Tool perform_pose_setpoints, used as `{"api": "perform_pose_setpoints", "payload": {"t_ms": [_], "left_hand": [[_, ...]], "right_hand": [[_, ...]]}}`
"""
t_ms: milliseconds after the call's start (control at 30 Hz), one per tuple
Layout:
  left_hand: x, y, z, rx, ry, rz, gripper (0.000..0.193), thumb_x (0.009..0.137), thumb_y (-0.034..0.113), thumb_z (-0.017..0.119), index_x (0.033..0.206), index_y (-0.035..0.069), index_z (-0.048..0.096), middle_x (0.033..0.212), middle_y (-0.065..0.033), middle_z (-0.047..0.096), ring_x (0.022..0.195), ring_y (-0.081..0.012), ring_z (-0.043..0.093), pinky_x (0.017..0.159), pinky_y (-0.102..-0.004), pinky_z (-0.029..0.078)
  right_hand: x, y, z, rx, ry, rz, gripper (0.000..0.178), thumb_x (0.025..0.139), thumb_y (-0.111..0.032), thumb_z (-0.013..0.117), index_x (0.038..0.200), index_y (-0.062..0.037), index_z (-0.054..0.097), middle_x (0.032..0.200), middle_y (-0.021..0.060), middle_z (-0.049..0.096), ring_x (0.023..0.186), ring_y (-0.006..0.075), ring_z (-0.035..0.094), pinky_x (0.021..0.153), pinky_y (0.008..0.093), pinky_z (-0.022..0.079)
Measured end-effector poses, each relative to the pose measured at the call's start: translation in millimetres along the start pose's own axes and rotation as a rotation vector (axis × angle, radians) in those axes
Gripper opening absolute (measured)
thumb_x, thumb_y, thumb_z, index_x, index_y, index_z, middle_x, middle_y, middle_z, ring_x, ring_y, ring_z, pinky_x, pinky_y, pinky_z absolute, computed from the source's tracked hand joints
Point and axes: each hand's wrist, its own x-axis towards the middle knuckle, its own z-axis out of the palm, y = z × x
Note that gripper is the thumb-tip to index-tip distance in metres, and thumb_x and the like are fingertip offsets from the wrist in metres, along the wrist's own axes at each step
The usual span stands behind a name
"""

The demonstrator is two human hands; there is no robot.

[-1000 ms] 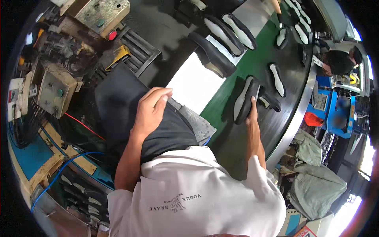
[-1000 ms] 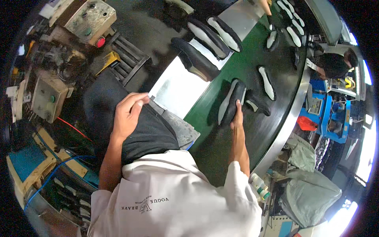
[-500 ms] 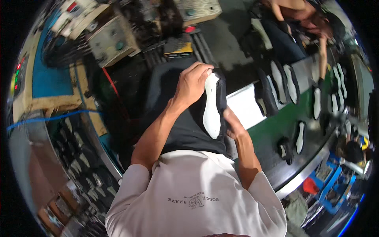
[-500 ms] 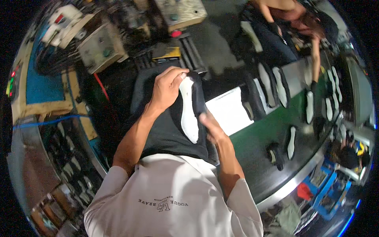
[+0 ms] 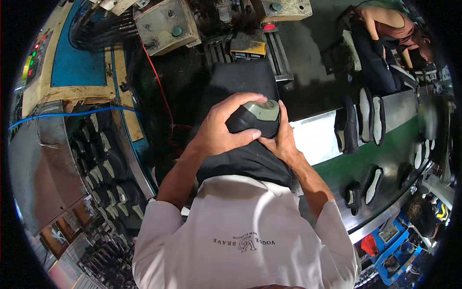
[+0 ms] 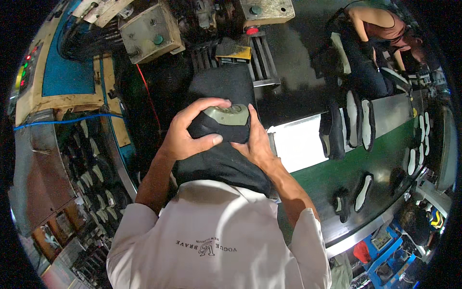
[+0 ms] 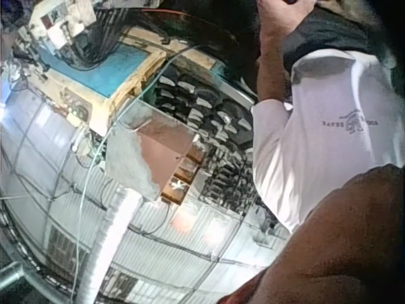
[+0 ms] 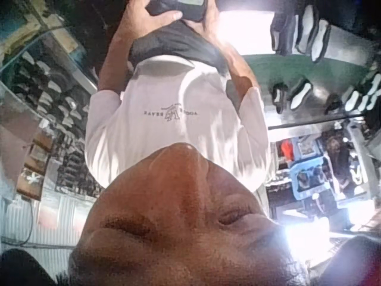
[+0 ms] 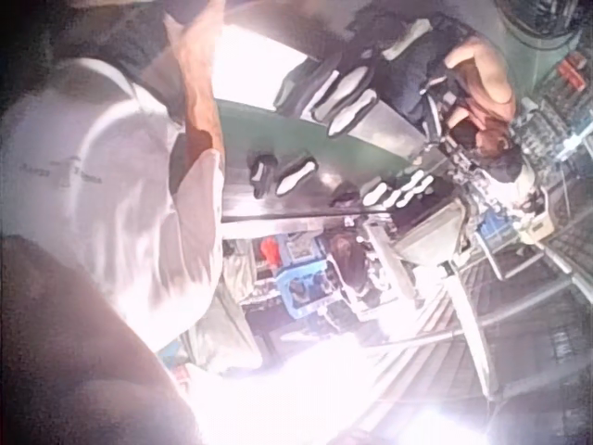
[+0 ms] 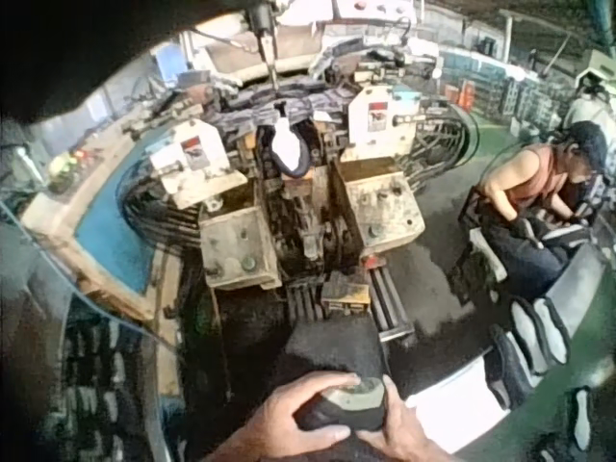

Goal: Operating a lasting machine to shape shoe uppers onto lasts.

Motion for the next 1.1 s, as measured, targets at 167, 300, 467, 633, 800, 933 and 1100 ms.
{"api": "perform_pose_setpoints", "payload": {"t_ms": [167,300,467,633,800,933,1100], "left_hand": [[5.8,-12.3,10.0,0.025,0.097,0.060,0.050,0.081,0.002,0.079,0.129,0.002,0.065,0.130,-0.0138,0.071,0.126,-0.0286,0.069,0.110,-0.0400,0.051],[16.4,-16.5,13.1,0.002,0.132,0.042,0.043,0.082,0.001,0.077,0.123,0.002,0.067,0.122,-0.0131,0.074,0.121,-0.0283,0.071,0.108,-0.0388,0.052],[34.4,-36.9,-4.3,-0.006,0.183,-0.085,0.033,0.090,0.009,0.073,0.122,0.001,0.068,0.117,-0.0106,0.076,0.114,-0.0212,0.070,0.105,-0.0349,0.051],[30.9,-86.9,-46.4,-0.647,0.319,-0.377,0.043,0.106,0.018,0.068,0.146,0.006,0.058,0.119,-0.0076,0.070,0.111,-0.0192,0.068,0.099,-0.0354,0.053],[4.7,-116.0,-52.9,-0.633,0.665,-0.706,0.046,0.101,0.024,0.076,0.141,0.007,0.063,0.117,-0.0048,0.069,0.107,-0.0172,0.068,0.091,-0.0347,0.055],[-21.1,-195.4,-57.9,-0.041,0.708,-0.456,0.029,0.101,0.027,0.075,0.116,0.002,0.075,0.102,-0.0080,0.075,0.094,-0.0230,0.072,0.084,-0.0374,0.056],[-7.1,-223.8,-74.6,0.316,0.727,-0.449,0.034,0.107,0.028,0.064,0.097,-0.004,0.068,0.077,-0.0209,0.062,0.071,-0.0294,0.063,0.071,-0.0428,0.049]], "right_hand": [[3.4,3.6,1.8,-0.008,-0.009,-0.011,0.126,0.077,-0.014,0.095,0.170,-0.0034,0.011,0.140,0.0292,0.064,0.121,0.0481,0.070,0.101,0.0503,0.059],[9.4,-4.5,-3.2,0.003,-0.039,0.131,0.126,0.077,-0.014,0.094,0.171,-0.0031,0.010,0.140,0.0304,0.063,0.124,0.0499,0.067,0.103,0.0502,0.057],[32.1,-3.4,-11.5,-0.026,-0.011,0.053,0.122,0.080,-0.015,0.092,0.171,-0.0025,0.012,0.140,0.0312,0.063,0.127,0.0500,0.065,0.108,0.0484,0.054],[95.5,-22.7,-37.6,0.415,-0.467,0.430,0.110,0.084,-0.034,0.093,0.166,0.0062,0.032,0.148,0.0297,0.060,0.134,0.0317,0.063,0.112,0.0382,0.050],[79.2,-80.8,-26.4,-0.245,-0.454,-0.224,0.098,0.079,-0.024,0.091,0.165,-0.0245,0.046,0.170,0.0273,0.030,0.135,0.0446,0.055,0.107,0.0480,0.056],[73.7,-55.1,9.3,-0.564,-0.556,-0.380,0.089,0.078,-0.019,0.087,0.157,-0.0412,0.055,0.174,0.0229,0.025,0.101,0.0415,0.058,0.088,0.0490,0.062],[84.7,-60.4,3.5,-0.445,-0.575,-0.231,0.084,0.079,-0.018,0.086,0.156,-0.0381,0.058,0.175,0.0248,0.026,0.102,0.0418,0.059,0.090,0.0497,0.061]]}}
